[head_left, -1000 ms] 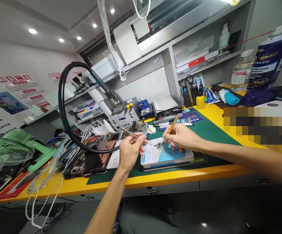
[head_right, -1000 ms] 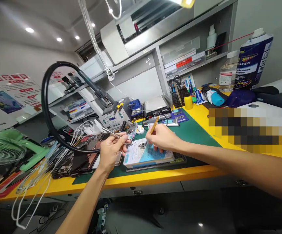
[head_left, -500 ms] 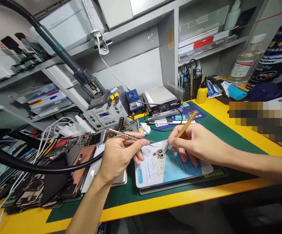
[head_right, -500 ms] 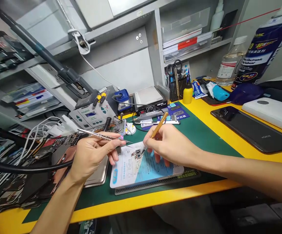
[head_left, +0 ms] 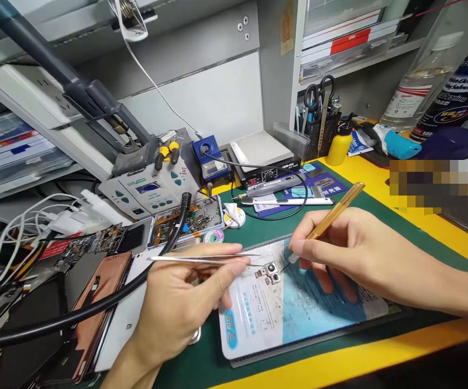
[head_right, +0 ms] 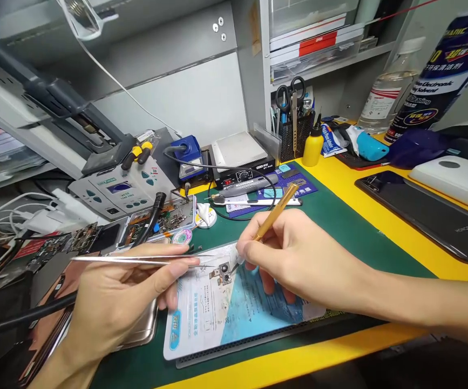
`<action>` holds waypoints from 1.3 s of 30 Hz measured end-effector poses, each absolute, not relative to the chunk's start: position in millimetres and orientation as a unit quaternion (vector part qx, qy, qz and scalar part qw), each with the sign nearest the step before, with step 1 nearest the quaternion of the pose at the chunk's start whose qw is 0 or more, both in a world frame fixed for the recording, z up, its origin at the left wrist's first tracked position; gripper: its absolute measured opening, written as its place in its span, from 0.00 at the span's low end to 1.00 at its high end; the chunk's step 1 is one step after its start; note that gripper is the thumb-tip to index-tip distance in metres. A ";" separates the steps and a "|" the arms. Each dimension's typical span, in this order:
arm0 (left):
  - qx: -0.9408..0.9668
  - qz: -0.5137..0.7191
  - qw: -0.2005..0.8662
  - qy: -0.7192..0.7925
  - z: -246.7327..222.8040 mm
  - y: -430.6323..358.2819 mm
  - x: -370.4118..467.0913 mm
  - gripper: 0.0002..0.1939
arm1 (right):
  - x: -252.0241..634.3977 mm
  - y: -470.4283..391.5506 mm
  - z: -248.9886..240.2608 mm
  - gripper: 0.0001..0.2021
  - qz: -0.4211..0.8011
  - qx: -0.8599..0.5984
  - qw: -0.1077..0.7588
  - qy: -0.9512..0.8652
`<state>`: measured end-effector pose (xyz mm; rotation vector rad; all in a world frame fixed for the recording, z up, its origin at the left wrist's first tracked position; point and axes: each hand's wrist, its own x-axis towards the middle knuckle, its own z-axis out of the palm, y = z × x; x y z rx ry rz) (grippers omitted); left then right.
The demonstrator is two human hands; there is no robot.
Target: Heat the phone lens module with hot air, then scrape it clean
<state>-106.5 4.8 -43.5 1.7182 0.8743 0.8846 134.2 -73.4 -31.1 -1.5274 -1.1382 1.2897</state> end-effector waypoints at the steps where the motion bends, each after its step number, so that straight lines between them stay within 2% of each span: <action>1: 0.713 0.362 0.478 0.364 -44.5 3.6 -108.6 0.09 | 134.0 -73.3 -30.6 0.08 0.514 -0.607 0.407 -0.449; 7: 0.723 0.381 0.412 0.403 -41.5 -6.5 -108.6 0.08 | 136.4 -74.4 -34.0 0.13 0.514 -0.619 0.385 -0.452; 13: 0.761 0.344 0.349 0.425 -40.1 -12.3 -106.7 0.08 | 139.9 -75.6 -39.5 0.16 0.512 -0.620 0.384 -0.454; 24: 0.725 0.383 0.346 0.456 -48.4 -24.2 -99.3 0.06 | 139.7 -77.3 -39.4 0.20 0.507 -0.629 0.380 -0.450; 32: 0.760 0.392 0.269 0.443 -47.2 -21.8 -99.8 0.04 | 139.3 -79.6 -42.5 0.19 0.516 -0.622 0.386 -0.445; 39: 0.750 0.374 0.306 0.452 -46.3 -21.7 -100.8 0.06 | 140.5 -78.4 -41.6 0.19 0.515 -0.618 0.390 -0.448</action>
